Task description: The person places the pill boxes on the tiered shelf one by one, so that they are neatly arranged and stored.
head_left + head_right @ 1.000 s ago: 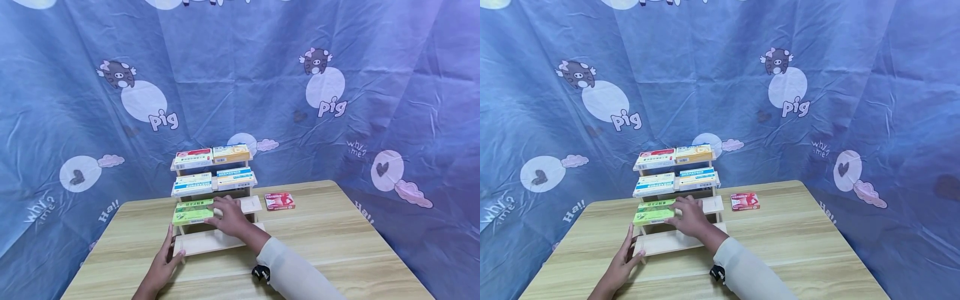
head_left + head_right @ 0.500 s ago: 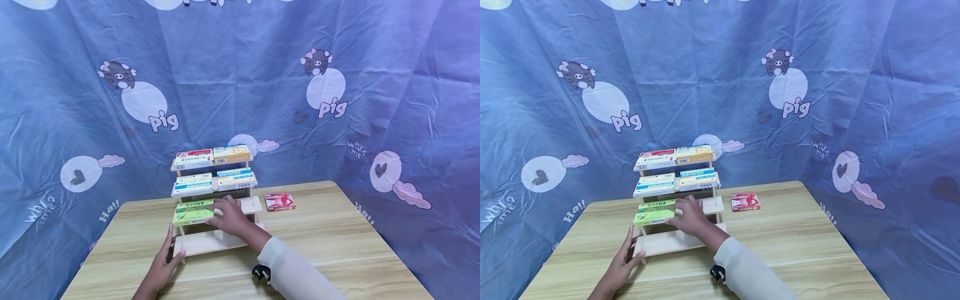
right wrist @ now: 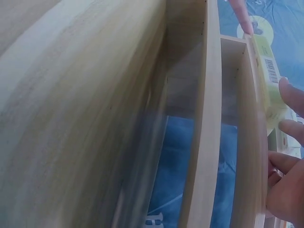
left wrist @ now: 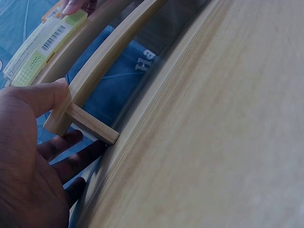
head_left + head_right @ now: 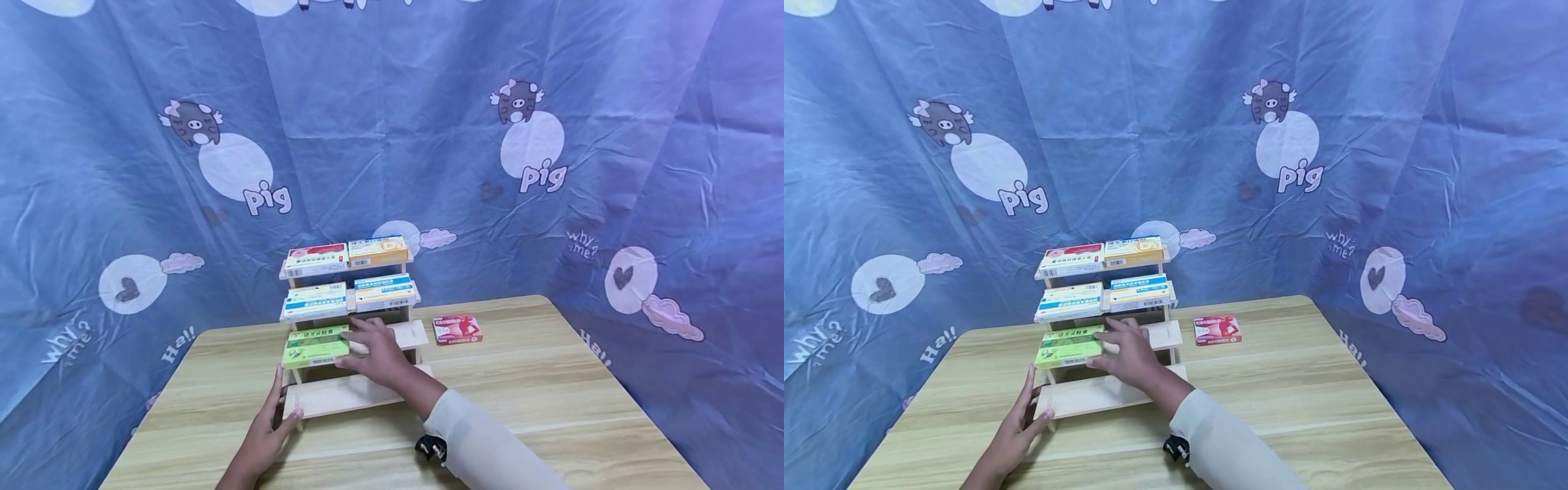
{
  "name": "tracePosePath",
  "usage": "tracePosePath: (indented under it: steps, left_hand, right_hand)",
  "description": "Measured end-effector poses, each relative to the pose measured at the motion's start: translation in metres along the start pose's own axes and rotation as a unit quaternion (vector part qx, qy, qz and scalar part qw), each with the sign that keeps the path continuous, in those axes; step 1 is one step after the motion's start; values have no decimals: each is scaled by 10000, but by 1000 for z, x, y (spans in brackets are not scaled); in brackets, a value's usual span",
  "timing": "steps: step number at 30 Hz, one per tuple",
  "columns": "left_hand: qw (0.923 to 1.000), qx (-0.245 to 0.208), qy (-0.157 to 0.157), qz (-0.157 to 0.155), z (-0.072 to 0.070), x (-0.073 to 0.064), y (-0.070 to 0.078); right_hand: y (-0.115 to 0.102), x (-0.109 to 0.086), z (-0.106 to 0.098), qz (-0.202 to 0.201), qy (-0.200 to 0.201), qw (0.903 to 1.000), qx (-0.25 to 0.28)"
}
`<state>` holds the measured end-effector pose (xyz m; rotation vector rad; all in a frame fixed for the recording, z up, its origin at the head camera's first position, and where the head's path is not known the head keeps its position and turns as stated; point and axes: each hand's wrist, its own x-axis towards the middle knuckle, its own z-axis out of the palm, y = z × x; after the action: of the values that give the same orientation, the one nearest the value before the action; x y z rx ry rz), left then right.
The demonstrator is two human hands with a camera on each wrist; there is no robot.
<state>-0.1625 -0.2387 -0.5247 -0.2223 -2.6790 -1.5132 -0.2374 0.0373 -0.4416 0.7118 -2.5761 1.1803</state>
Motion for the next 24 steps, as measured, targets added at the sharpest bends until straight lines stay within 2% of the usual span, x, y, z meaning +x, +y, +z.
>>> tracePosePath:
  steps: [6, 11, 18, 24]
  left_hand:
    - [9999, -114, 7, 105, 0, 0, -3]
    - [9996, -204, -10, 208, 0, -1, -3]
    - [9998, -205, -58, 51, -1, -1, -2]
    - [9999, -132, -60, -44, 0, 1, -3]
  right_hand:
    - [1, -8, -6, -99, 27, 9999, 26]
    - [2, -20, -12, -213, 149, 9993, 268]
    - [10, -31, -20, -546, 373, 9975, 234]
    - [17, -41, -30, -605, 517, 9965, 264]
